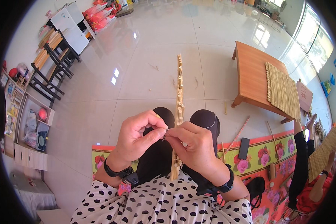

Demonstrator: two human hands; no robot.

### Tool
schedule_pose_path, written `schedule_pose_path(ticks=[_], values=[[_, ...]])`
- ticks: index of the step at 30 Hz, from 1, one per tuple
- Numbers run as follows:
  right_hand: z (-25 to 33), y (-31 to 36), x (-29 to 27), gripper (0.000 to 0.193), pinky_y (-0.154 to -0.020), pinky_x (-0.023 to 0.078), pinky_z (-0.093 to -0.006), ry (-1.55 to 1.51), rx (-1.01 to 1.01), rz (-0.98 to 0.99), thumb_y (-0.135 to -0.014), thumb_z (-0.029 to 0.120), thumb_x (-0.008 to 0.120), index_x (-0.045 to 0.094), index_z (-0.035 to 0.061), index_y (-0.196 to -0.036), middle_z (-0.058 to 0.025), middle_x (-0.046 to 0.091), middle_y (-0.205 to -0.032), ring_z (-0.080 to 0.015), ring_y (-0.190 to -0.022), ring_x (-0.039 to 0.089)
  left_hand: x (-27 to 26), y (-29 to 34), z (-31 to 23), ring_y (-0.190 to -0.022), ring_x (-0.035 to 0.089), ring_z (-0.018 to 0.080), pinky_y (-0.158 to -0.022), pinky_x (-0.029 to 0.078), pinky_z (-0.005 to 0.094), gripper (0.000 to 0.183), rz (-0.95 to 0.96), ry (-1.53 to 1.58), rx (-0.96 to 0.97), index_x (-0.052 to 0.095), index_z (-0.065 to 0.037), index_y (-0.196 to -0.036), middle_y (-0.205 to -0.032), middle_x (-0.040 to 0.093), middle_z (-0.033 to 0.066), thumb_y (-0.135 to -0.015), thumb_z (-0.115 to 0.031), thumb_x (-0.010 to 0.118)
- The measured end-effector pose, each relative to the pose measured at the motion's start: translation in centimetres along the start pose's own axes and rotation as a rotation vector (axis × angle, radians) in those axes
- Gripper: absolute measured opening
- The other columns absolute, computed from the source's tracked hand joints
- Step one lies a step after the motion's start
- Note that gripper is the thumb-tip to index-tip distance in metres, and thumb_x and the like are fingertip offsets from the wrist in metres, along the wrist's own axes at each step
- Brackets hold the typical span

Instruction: The person sits on a mat and weaves a bundle of bamboo sticks using a white string. They thread the string through the sticks, tie knots, and use a small tool to tighten the bindings. The person continues this process, gradually securing the sticks together.

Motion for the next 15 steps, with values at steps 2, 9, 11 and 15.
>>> schedule_pose_path(ticks=[2, 9, 11, 15], values=[[0.16, -0.09, 0.01, 0.014, -0.052, 0.047, -0.0296, 0.007, 0.002, 0.006, -0.074, -0.001, 0.077, 0.071, 0.0031, -0.087, -0.0087, 0.064, -0.074, -0.0222, -0.061, 0.063, 0.01, 0.0, 0.0, -0.073, 0.062, 0.0102, -0.066, 0.049, 0.0231, 0.007, 0.02, -0.012, -0.005, 0.059, 0.003, -0.089, -0.081, 0.061, 0.0043, -0.089, -0.002, 0.064], [-0.05, 0.0, 0.36, 0.017, -0.054, 0.048, -0.0279, -0.048, 0.006, -0.023, -0.075, -0.001, 0.076, 0.071, 0.0027, -0.091, -0.0076, 0.063, -0.073, -0.0192, -0.062, 0.062, 0.43, -0.13, -0.42, -0.068, 0.052, 0.0071, -0.061, 0.044, 0.0211, 0.006, -0.016, -0.06, 0.002, 0.056, 0.001, -0.088, -0.079, 0.056, 0.0018, -0.092, -0.002, 0.059], [0.45, -0.28, 0.14, 0.017, -0.055, 0.049, -0.0266, -0.031, 0.031, -0.102, -0.076, -0.001, 0.076, 0.071, 0.0025, -0.092, -0.007, 0.062, -0.074, -0.0167, -0.062, 0.061, 0.36, -0.07, -0.31, -0.068, 0.05, 0.0065, -0.061, 0.043, 0.0208, 0.006, -0.015, -0.05, -0.015, 0.055, 0.001, -0.089, -0.079, 0.055, 0.0012, -0.092, -0.003, 0.058], [0.76, -0.79, 0.23, 0.018, -0.055, 0.049, -0.0251, -0.001, -0.07, -0.228, -0.077, -0.001, 0.076, 0.07, 0.0025, -0.094, -0.0064, 0.062, -0.076, -0.0137, -0.064, 0.06, 0.75, -0.08, -0.12, -0.067, 0.048, 0.0053, -0.06, 0.042, 0.0198, 0.006, 0.036, 0.026, -0.066, 0.054, 0.001, -0.092, -0.079, 0.054, -0.0001, -0.094, -0.004, 0.058]])
Point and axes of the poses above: each hand's wrist, its own y-axis away from the middle knuckle, its own x-axis out of the palm, z = x × y, the point moved 1 cm from there along -y, towards the middle knuckle
